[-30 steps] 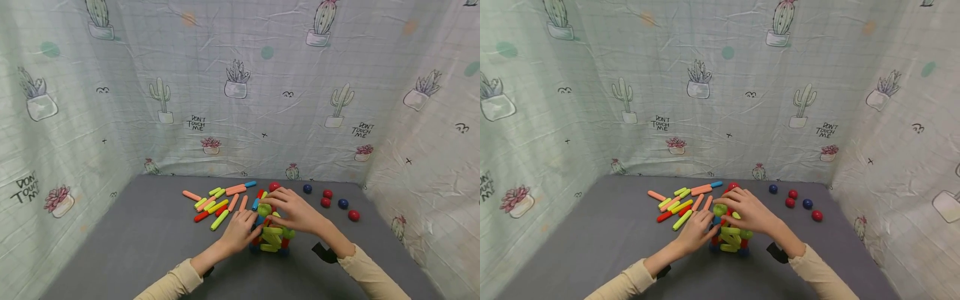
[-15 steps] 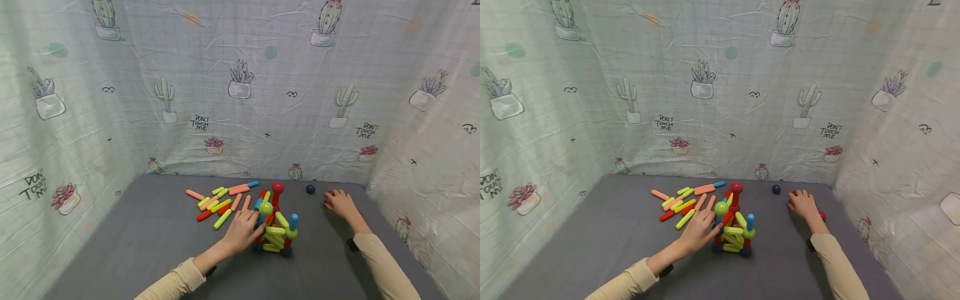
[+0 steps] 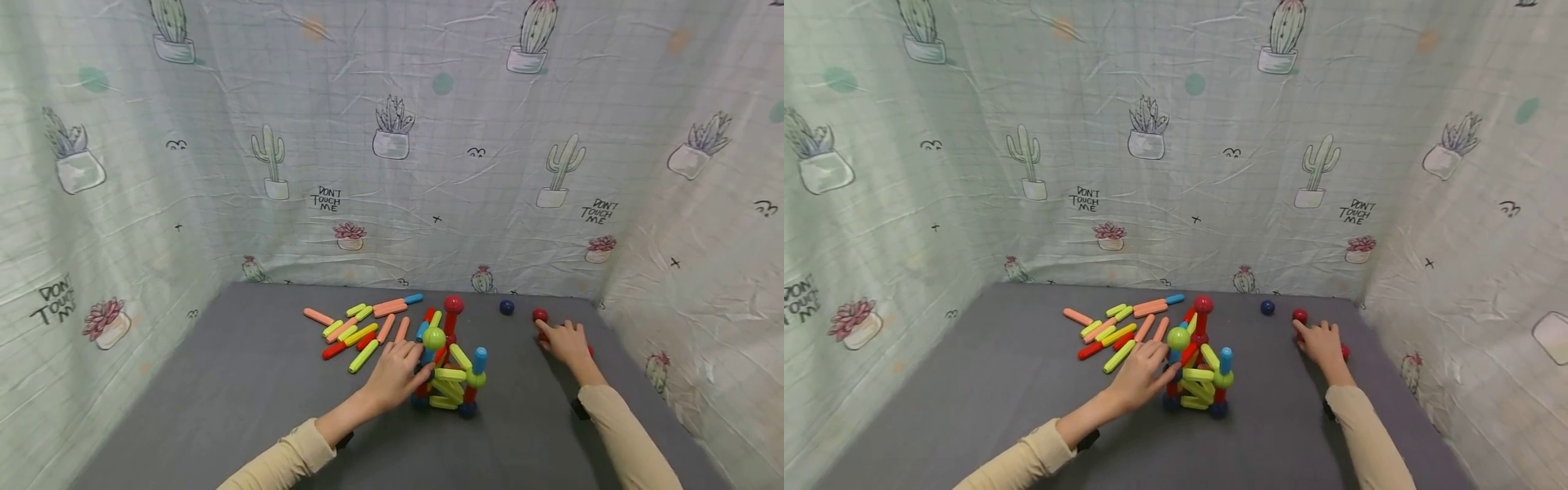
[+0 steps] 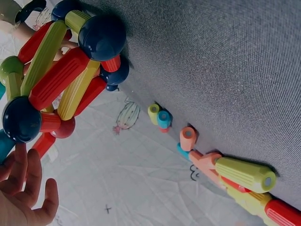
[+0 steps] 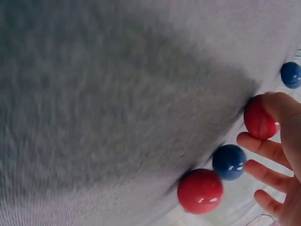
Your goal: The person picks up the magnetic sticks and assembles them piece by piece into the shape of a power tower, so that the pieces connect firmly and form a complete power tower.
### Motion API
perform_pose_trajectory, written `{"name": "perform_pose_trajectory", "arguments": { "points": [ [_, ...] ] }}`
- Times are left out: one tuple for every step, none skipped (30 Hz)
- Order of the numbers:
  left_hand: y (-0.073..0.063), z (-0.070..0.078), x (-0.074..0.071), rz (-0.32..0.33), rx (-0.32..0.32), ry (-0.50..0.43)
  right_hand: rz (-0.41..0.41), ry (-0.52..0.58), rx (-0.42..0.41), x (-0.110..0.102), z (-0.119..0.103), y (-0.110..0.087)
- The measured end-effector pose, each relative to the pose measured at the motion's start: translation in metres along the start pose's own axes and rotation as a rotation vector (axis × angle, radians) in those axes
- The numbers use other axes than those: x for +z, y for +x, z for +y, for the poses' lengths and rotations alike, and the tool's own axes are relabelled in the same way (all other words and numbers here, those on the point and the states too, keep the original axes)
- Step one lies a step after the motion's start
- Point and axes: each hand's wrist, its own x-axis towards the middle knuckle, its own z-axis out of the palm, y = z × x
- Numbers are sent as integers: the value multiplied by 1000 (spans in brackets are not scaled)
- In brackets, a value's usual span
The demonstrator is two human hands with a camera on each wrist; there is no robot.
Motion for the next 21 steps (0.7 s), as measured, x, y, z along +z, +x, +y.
{"name": "perform_pose_trajectory", "arguments": {
  "points": [
    [0,0,0,0,2,1,28,8,-6,-3,-2,0],
    [0,0,0,2,5,1,69,34,-13,-7,-6,1],
    [0,0,1,5,8,0,105,77,-18,-14,-11,1],
    [0,0,0,7,10,1,148,125,-28,-23,-18,2],
    [0,0,0,11,12,0,195,193,-44,-34,-27,3],
    [0,0,0,15,13,-3,238,271,-64,-46,-38,3],
    [0,0,0,18,12,-7,275,353,-95,-61,-49,2],
    [-1,0,0,20,13,-7,309,434,-135,-76,-62,-1],
    [-2,0,0,22,13,-7,330,504,-186,-91,-74,-4],
    [-2,0,0,24,11,-10,347,560,-251,-105,-85,-7],
    [-2,-1,0,25,9,-12,352,609,-317,-118,-96,-11],
    [-3,-1,0,27,6,-16,350,639,-381,-130,-106,-15],
    [-3,-1,0,29,3,-20,342,656,-435,-139,-114,-18],
    [-3,-1,0,33,0,-23,326,659,-475,-147,-120,-21],
    [-3,-1,0,34,-3,-24,306,656,-505,-152,-125,-24],
    [-3,-1,0,34,-6,-24,290,649,-525,-155,-128,-26],
    [-3,-1,-1,35,-6,-22,280,640,-537,-156,-131,-29],
    [-3,-1,-1,36,-6,-17,272,626,-540,-157,-132,-30],
    [-3,-1,-1,36,-4,-12,264,612,-536,-156,-132,-32],
    [-3,0,-2,36,-1,-3,259,601,-530,-155,-132,-33],
    [-3,0,-2,32,4,7,261,593,-526,-153,-132,-34]
  ]
}}
